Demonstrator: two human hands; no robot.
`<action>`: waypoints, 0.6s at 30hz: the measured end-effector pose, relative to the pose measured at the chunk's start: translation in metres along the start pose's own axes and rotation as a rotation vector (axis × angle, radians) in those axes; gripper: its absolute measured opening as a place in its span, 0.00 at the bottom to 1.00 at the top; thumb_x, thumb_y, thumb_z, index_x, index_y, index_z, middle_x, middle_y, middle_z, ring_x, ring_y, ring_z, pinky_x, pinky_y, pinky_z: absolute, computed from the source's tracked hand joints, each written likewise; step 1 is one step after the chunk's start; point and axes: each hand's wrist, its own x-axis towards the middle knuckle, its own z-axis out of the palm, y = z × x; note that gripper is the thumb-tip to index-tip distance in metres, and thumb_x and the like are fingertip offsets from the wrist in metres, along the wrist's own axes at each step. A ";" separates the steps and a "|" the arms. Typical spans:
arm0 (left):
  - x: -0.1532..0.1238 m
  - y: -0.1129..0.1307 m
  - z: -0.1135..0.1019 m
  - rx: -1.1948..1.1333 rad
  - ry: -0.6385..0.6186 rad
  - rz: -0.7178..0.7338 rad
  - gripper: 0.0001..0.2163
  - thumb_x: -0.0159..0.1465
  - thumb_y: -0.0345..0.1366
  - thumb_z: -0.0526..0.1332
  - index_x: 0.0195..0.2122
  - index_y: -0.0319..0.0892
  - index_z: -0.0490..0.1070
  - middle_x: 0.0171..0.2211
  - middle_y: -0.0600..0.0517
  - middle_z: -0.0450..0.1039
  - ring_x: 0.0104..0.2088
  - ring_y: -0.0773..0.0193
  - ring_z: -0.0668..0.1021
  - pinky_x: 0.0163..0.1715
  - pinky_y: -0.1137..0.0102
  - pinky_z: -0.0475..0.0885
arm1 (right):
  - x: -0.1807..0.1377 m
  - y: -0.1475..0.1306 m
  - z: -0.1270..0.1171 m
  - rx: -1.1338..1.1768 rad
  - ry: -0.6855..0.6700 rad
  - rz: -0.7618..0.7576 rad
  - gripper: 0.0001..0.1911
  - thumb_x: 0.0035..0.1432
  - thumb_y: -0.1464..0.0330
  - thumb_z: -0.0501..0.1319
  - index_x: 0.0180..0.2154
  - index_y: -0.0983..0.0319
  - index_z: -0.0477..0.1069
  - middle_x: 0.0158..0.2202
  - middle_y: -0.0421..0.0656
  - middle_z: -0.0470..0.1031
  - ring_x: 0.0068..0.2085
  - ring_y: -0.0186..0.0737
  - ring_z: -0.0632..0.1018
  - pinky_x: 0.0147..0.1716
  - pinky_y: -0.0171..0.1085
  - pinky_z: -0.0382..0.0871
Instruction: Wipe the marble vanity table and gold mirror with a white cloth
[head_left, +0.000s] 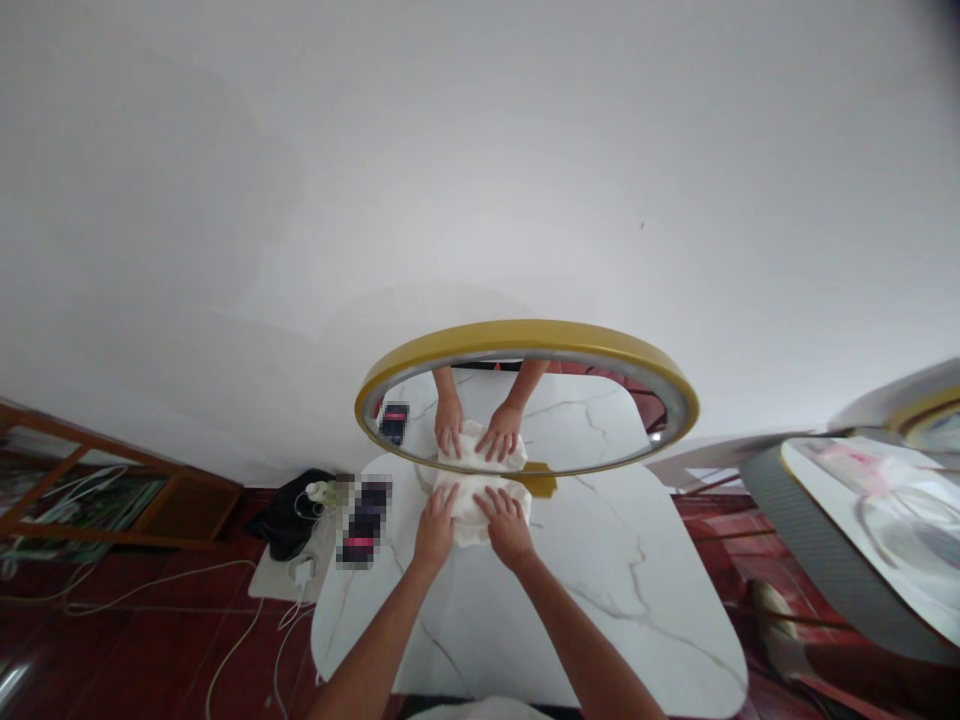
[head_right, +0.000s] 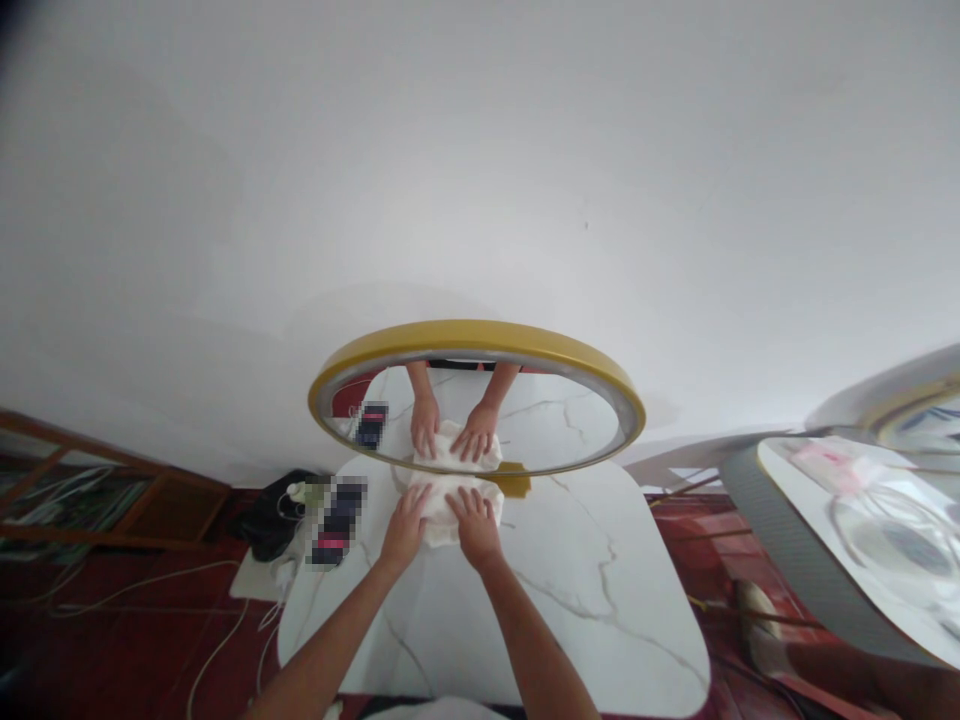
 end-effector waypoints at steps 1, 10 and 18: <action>0.001 -0.001 0.000 -0.003 0.014 0.024 0.32 0.55 0.23 0.49 0.62 0.47 0.50 0.62 0.50 0.51 0.62 0.59 0.54 0.59 0.63 0.53 | 0.002 -0.002 0.001 0.000 0.001 -0.005 0.38 0.55 0.77 0.49 0.63 0.45 0.39 0.64 0.34 0.48 0.62 0.44 0.53 0.57 0.45 0.47; 0.000 0.004 0.011 -0.099 -0.090 0.121 0.40 0.47 0.22 0.51 0.64 0.44 0.44 0.66 0.55 0.38 0.65 0.62 0.45 0.63 0.63 0.46 | -0.012 0.009 0.002 -0.030 0.014 0.012 0.41 0.54 0.76 0.50 0.63 0.47 0.34 0.66 0.35 0.41 0.64 0.46 0.50 0.58 0.47 0.47; 0.002 0.056 0.045 -0.192 -0.136 0.232 0.42 0.46 0.19 0.50 0.65 0.45 0.42 0.66 0.57 0.34 0.65 0.62 0.43 0.63 0.62 0.46 | -0.047 0.066 0.000 -0.121 0.075 0.114 0.42 0.52 0.82 0.44 0.62 0.45 0.35 0.66 0.34 0.42 0.64 0.44 0.50 0.59 0.50 0.46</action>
